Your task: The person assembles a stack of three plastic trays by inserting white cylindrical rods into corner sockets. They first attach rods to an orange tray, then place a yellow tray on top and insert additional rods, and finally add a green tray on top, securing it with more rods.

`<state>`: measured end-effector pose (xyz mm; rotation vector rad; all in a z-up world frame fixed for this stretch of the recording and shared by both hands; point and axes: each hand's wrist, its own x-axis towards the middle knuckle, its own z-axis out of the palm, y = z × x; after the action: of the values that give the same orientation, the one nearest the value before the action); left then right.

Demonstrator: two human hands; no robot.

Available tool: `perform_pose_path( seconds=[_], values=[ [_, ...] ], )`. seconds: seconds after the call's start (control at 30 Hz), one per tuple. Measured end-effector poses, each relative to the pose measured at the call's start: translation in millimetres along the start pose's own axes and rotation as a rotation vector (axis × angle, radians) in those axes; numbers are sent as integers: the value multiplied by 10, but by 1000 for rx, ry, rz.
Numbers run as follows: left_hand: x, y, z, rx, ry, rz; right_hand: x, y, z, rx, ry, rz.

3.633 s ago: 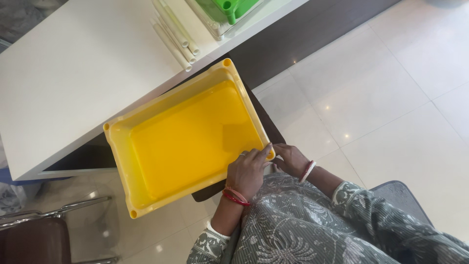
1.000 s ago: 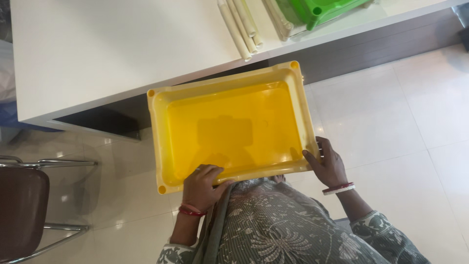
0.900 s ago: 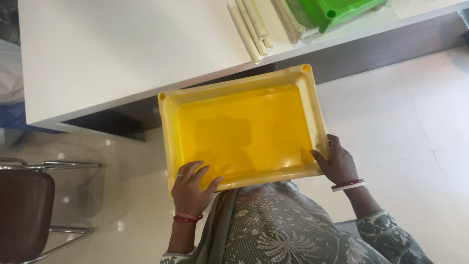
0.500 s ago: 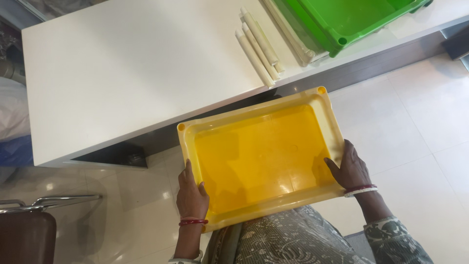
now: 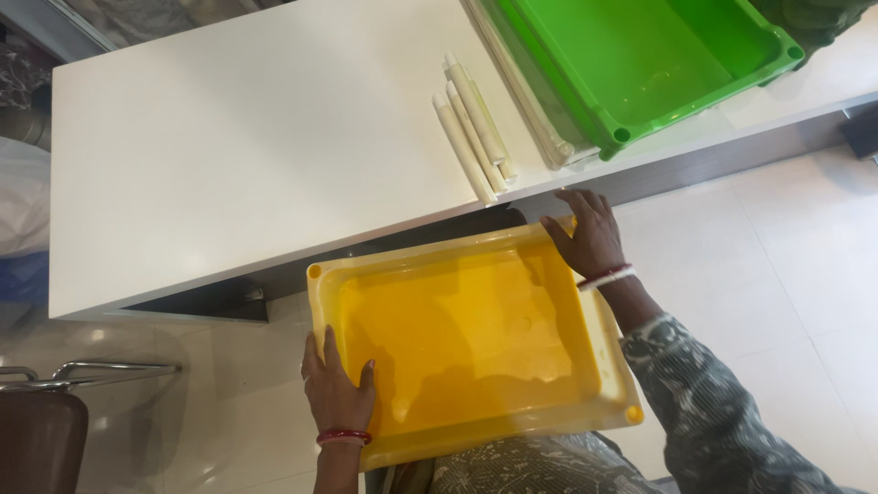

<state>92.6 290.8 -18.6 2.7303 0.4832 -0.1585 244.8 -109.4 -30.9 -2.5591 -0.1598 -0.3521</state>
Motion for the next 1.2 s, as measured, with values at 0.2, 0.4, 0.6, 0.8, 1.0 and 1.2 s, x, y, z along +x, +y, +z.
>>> perform_pose_path(
  seconds=[0.2,0.4,0.6,0.8,1.0,1.2],
  values=[
    [26,735,169,-43,14,166,1177,-153,629,36,-196,139],
    [-298,1354,409,-303,-145,215,1730,-56,1112,-257,-300,158],
    [-601,1439,499,-424,-233,229,1782,63,819,-46,-83,76],
    [-260,1599,236,-473,3,474,1108,-352,-400,152,190,-238],
    [29,2201,29,-490,119,844,-188,-893,-1552,278,55,-105],
    [196,2899,216,-504,106,1085,-357,-892,-1954,130,43,-85]
  ],
)
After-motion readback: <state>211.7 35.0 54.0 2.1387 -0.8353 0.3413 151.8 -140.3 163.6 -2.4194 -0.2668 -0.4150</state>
